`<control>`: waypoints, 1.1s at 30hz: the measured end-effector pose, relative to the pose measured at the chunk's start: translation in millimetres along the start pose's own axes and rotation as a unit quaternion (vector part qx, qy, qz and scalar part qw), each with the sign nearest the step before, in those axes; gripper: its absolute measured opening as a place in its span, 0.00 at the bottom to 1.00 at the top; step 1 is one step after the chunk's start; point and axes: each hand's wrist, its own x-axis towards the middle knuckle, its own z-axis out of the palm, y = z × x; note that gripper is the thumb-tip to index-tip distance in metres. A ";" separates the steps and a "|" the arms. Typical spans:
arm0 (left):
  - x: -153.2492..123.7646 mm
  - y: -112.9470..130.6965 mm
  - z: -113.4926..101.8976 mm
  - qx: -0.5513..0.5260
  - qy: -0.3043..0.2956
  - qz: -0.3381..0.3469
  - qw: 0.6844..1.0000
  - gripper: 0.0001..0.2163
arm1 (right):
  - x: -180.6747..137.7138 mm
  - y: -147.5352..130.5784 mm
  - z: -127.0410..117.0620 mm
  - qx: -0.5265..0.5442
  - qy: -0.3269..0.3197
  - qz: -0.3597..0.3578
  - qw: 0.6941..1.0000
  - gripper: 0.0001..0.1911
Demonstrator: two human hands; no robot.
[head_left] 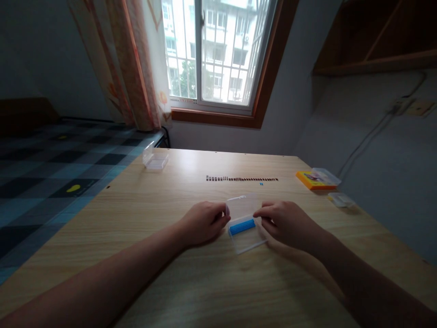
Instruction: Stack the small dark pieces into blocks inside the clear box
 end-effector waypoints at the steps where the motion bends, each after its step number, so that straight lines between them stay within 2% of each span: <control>1: 0.0 0.3 -0.1 0.000 0.000 -0.002 1.000 0.06 | 0.2 1.6 -1.3 0.015 0.033 -0.009 0.999 0.15; 3: 0.0 0.3 0.0 -0.002 0.001 -0.004 1.000 0.06 | 1.8 7.8 -4.8 0.052 0.126 -0.022 0.990 0.15; 6: 0.0 -0.8 0.7 -0.009 -0.001 -0.006 1.000 0.07 | 7.5 26.6 -8.2 0.095 0.273 -0.012 0.957 0.13; 9: 0.3 -2.8 1.3 -0.009 -0.005 -0.007 1.000 0.07 | 16.8 55.1 -0.6 0.085 0.339 0.025 0.937 0.13; 11: 0.7 -4.1 1.6 -0.005 -0.006 -0.007 1.000 0.08 | 24.0 75.4 12.5 0.071 0.331 0.064 0.939 0.14; 14: 1.0 -5.3 1.7 0.001 -0.009 -0.013 1.000 0.09 | 34.6 100.7 37.6 0.040 0.249 0.149 0.956 0.20; 19: 1.2 -3.5 -0.8 -0.002 -0.017 -0.025 1.000 0.11 | 47.6 121.2 66.8 0.027 0.154 0.173 0.972 0.28; 22: 1.3 -2.0 -3.2 -0.009 -0.024 -0.026 0.999 0.13 | 50.9 123.7 72.6 0.019 0.116 0.168 0.979 0.31; 25: 1.2 -2.3 -4.0 -0.010 -0.024 -0.026 0.999 0.14 | 51.6 123.3 74.2 0.013 0.098 0.164 0.982 0.29; 33: 0.8 -3.4 -4.4 -0.018 -0.013 -0.024 0.999 0.14 | 46.9 116.2 63.6 0.019 0.115 0.126 0.985 0.21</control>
